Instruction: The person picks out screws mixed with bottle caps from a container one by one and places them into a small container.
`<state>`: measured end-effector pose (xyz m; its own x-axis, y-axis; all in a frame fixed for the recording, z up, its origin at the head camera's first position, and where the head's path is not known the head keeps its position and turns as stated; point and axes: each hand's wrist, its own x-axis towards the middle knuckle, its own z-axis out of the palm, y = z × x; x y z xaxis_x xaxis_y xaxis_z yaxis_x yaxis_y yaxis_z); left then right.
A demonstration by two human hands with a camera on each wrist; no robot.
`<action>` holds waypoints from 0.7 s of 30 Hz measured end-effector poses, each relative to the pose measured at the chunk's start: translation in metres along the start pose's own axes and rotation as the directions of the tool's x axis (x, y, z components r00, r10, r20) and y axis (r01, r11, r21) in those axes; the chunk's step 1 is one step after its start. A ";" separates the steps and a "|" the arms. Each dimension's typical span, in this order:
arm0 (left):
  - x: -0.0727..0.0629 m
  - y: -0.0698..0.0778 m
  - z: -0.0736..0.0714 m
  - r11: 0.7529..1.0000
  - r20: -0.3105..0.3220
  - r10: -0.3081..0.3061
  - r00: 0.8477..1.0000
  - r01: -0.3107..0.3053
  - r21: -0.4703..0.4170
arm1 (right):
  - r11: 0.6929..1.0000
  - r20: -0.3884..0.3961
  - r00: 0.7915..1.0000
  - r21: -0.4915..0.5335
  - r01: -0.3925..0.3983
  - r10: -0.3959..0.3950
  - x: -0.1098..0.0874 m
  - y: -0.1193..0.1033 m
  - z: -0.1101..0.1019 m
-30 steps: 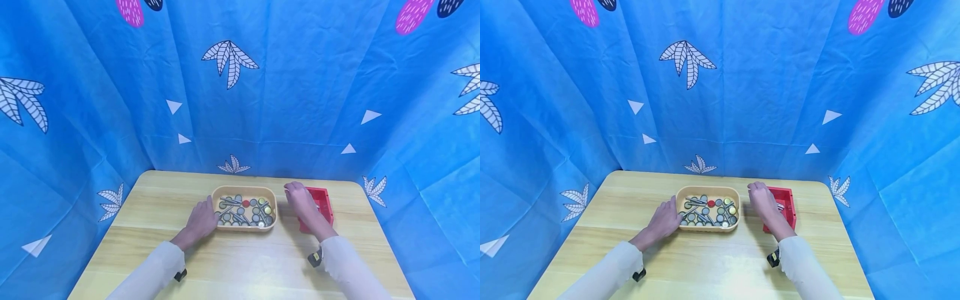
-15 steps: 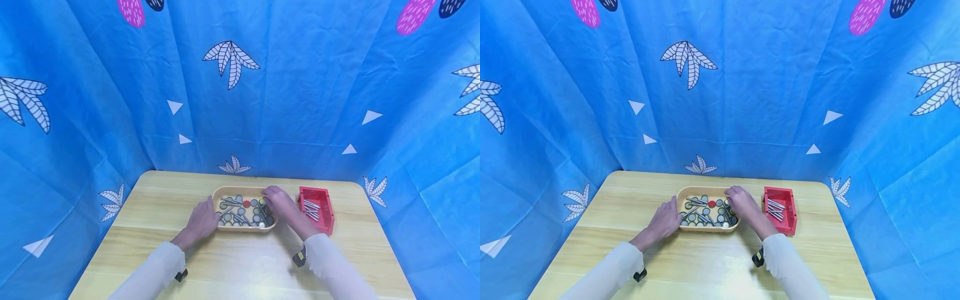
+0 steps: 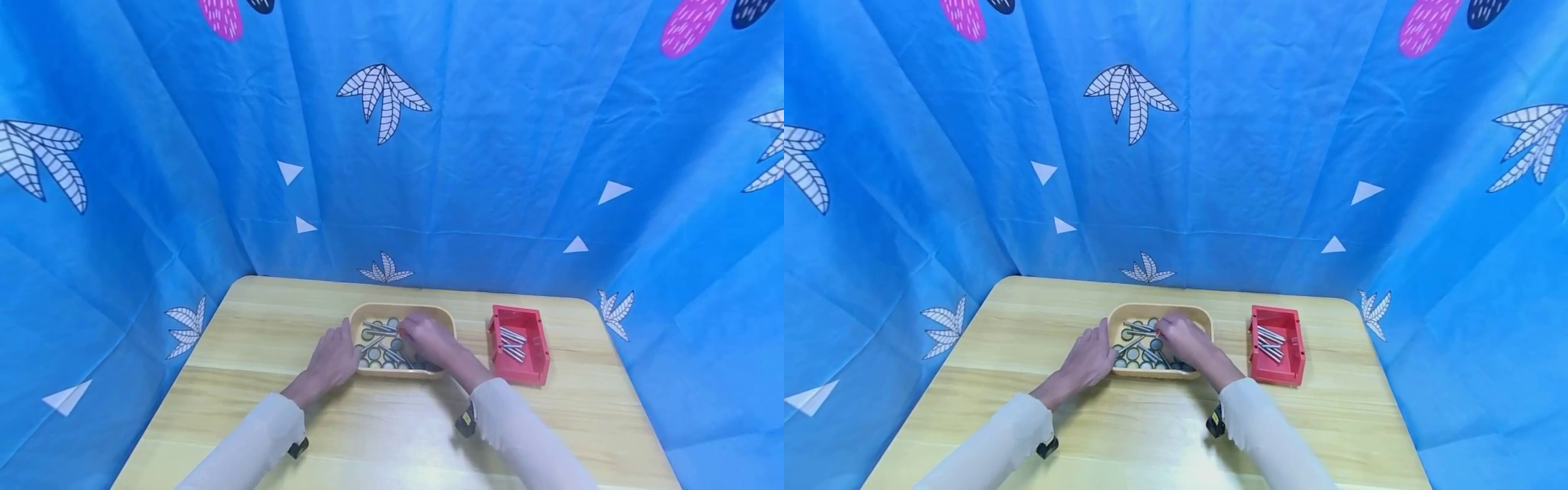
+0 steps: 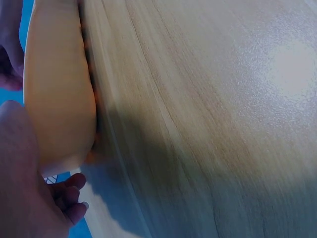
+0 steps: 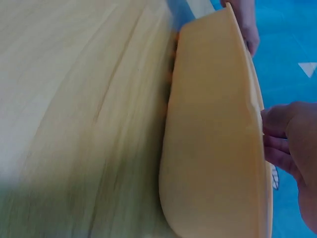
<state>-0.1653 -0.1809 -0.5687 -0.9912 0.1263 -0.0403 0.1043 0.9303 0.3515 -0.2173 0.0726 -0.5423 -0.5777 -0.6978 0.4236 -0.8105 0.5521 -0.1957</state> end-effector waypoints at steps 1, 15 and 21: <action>0.000 0.000 0.000 1.000 0.001 0.000 1.000 0.000 -0.003 | 1.000 0.034 0.999 0.008 -0.023 0.023 0.002 -0.002 0.001; 0.001 0.002 -0.004 1.000 -0.014 0.010 1.000 -0.010 0.012 | 0.984 0.316 0.941 0.087 -0.155 0.120 0.030 -0.012 0.018; 0.001 0.002 -0.002 1.000 -0.011 -0.007 1.000 0.007 -0.002 | 0.988 0.334 0.938 0.079 -0.129 0.096 0.036 -0.017 0.027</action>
<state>-0.1663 -0.1796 -0.5658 -0.9927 0.1158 -0.0325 0.0970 0.9307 0.3528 -0.2269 0.0257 -0.5480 -0.6517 -0.7540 0.0826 -0.7342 0.5997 -0.3182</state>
